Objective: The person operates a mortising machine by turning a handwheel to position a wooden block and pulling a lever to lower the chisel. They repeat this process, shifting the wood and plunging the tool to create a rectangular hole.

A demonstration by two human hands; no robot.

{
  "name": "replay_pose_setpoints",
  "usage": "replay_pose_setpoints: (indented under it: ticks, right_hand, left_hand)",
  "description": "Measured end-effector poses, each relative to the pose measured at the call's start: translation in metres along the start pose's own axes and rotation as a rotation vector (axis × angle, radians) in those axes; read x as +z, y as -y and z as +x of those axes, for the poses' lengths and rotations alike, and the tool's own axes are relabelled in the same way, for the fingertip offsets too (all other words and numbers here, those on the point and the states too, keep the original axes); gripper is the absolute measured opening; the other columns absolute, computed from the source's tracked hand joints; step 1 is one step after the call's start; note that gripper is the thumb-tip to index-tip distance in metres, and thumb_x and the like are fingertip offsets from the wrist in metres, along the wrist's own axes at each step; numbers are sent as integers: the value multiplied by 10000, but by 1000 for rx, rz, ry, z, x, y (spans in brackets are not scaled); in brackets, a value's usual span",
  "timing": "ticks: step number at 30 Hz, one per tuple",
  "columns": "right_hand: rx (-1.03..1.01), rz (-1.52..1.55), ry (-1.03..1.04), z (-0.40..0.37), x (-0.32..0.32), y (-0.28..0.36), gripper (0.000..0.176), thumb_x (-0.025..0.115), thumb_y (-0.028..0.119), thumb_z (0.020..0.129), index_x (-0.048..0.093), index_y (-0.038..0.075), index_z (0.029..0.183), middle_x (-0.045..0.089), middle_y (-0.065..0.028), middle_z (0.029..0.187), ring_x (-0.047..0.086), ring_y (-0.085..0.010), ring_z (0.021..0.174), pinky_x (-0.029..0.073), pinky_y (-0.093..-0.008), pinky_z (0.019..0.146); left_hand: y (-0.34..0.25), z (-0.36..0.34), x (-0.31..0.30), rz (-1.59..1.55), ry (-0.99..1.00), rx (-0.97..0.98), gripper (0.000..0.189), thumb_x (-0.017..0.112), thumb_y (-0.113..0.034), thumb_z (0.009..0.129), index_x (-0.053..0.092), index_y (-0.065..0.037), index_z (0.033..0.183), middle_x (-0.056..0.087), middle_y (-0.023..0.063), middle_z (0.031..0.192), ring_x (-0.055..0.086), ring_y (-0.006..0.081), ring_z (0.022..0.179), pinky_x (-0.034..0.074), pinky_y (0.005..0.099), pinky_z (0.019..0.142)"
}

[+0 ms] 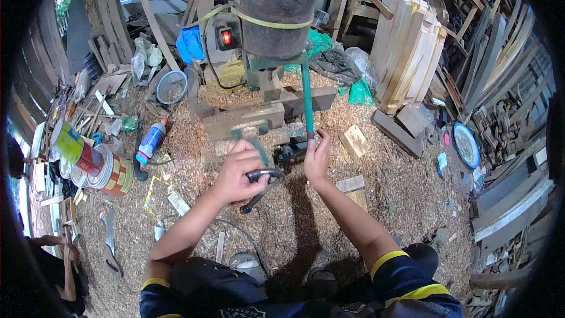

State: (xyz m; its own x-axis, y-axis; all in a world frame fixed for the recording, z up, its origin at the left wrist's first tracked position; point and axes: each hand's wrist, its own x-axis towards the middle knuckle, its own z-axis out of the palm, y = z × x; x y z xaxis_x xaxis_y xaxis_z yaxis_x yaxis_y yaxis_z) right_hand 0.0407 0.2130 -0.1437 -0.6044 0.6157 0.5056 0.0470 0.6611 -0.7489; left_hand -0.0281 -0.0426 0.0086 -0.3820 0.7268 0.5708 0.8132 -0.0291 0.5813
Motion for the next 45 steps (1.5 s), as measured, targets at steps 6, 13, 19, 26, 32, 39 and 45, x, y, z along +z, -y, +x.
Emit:
replay_pose_setpoints:
  ticks: [6, 13, 19, 26, 32, 39, 45]
  right_hand:
    - [97, -9, 66, -1, -23, 23, 671, 595, 420, 1048, 418, -85, 1452, 540, -336, 1387, 527, -490, 1303, 406, -526, 1124]
    - [280, 226, 287, 3, -79, 65, 805, 738, 123, 915, 298, -60, 1564, 446, -369, 1521, 439, -497, 1447, 379, -478, 1192]
    - [28, 266, 427, 27, -165, 140, 897, 638, 45, 939, 140, 65, 1685, 112, -291, 1731, 125, -421, 1616, 160, -459, 1300]
    - [-396, 675, 488, 75, -227, 192, 351, 460, 309, 1060, 612, 97, 1295, 527, -237, 1536, 284, -335, 1585, 190, -459, 1286]
    - [-598, 881, 224, 181, -224, 273, 555, 295, 519, 1122, 580, 53, 1224, 666, -176, 1284, 565, -298, 1336, 351, -457, 1192]
    - [-452, 1073, 253, 291, -201, 337, 587, 344, 548, 1133, 603, 42, 1279, 678, -78, 1060, 607, -177, 1035, 427, -352, 980]
    - [-277, 1242, 231, 314, -172, 316, 656, 407, 605, 1097, 628, 15, 1283, 681, -67, 1076, 601, -209, 1070, 414, -370, 1027]
  left_hand:
    - [-3, -3, 0, 129, 17, 13, 145, 724, -166, 785, 632, -59, 817, 584, 72, 835, 538, 304, 895, 410, 426, 870]
    - [-4, -9, 6, 192, -36, -15, 153, 628, -144, 916, 580, -36, 820, 563, 93, 854, 521, 314, 894, 396, 429, 856]
    - [-11, -7, 7, 244, -80, -49, 140, 625, -153, 937, 589, -46, 855, 560, 94, 877, 522, 317, 909, 388, 432, 855]
    - [-10, -12, 9, 301, -84, -29, 159, 593, -144, 953, 580, -31, 842, 542, 107, 877, 503, 321, 894, 388, 429, 841]
    - [-7, -20, 15, 301, -144, -43, 172, 639, -186, 969, 657, -47, 870, 573, 101, 901, 527, 328, 911, 389, 436, 838]
    - [-12, -22, 12, 334, -130, -76, 227, 596, -203, 1016, 641, -17, 894, 582, 132, 935, 528, 362, 922, 417, 459, 832]
    - [-14, -27, 9, 310, -102, -63, 261, 562, -236, 1052, 644, -21, 928, 577, 129, 967, 522, 352, 966, 433, 446, 883]
